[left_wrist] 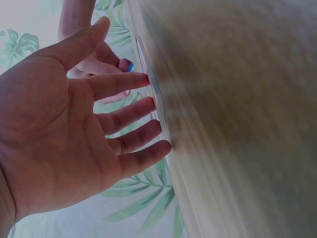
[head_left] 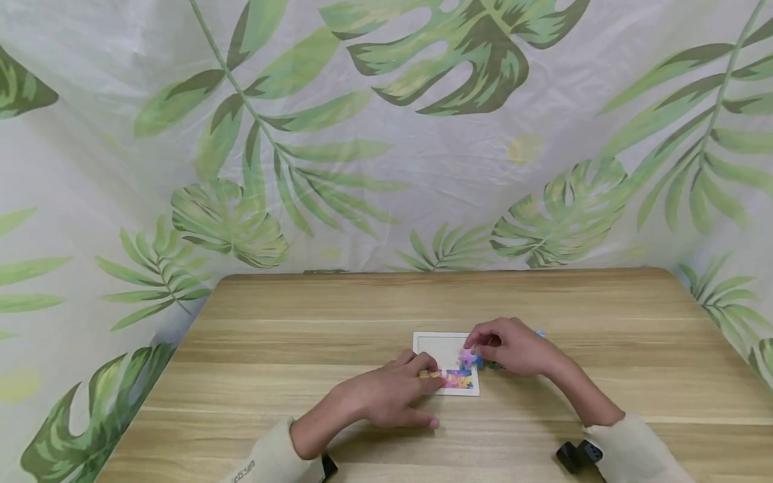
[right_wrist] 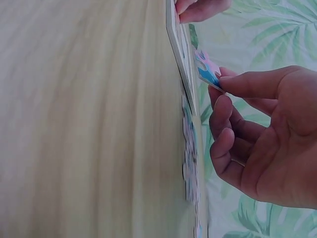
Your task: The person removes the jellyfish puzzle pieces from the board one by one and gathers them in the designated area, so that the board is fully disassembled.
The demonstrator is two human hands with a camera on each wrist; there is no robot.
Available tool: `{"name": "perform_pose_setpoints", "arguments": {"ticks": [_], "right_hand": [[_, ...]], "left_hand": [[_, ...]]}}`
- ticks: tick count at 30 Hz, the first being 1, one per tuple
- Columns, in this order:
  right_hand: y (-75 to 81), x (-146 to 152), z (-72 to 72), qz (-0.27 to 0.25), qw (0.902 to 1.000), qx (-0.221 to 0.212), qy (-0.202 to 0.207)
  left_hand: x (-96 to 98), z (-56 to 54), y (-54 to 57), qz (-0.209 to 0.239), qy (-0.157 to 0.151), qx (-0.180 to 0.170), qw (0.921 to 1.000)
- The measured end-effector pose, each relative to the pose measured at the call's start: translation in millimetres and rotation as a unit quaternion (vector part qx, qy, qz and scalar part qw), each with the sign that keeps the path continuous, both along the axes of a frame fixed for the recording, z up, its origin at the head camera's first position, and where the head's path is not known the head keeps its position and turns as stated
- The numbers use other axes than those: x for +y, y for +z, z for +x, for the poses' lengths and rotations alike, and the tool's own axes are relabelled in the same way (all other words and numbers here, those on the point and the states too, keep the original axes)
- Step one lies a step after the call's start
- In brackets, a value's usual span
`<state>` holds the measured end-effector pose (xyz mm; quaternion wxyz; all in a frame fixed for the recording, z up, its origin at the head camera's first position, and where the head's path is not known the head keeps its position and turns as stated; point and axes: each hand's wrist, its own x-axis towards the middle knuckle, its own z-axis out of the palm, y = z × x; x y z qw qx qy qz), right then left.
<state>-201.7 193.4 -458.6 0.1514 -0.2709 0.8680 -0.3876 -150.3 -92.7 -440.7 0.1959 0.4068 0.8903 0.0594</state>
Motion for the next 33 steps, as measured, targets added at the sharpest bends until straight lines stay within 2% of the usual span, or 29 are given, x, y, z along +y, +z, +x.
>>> {"name": "perform_pose_setpoints", "arguments": {"ticks": [6, 17, 26, 33], "right_hand": [[-0.6, 15.9, 0.9, 0.008, 1.0, 0.002, -0.001], [-0.3, 42.7, 5.1, 0.003, 0.9997, -0.002, -0.024], [-1.2, 66.8, 11.9, 0.017, 0.9988, 0.005, -0.047], [-2.5, 89.0, 18.8, 0.013, 0.9988, 0.003, -0.048]], "left_hand": [[-0.4, 1.1, 0.3, 0.002, 0.008, -0.007, 0.9999], [-1.0, 1.7, 2.1, 0.0, 0.003, -0.003, 1.0], [-0.6, 0.7, 1.6, 0.003, 0.002, -0.005, 1.0], [-1.1, 0.9, 0.2, 0.003, 0.001, -0.003, 1.0]]}}
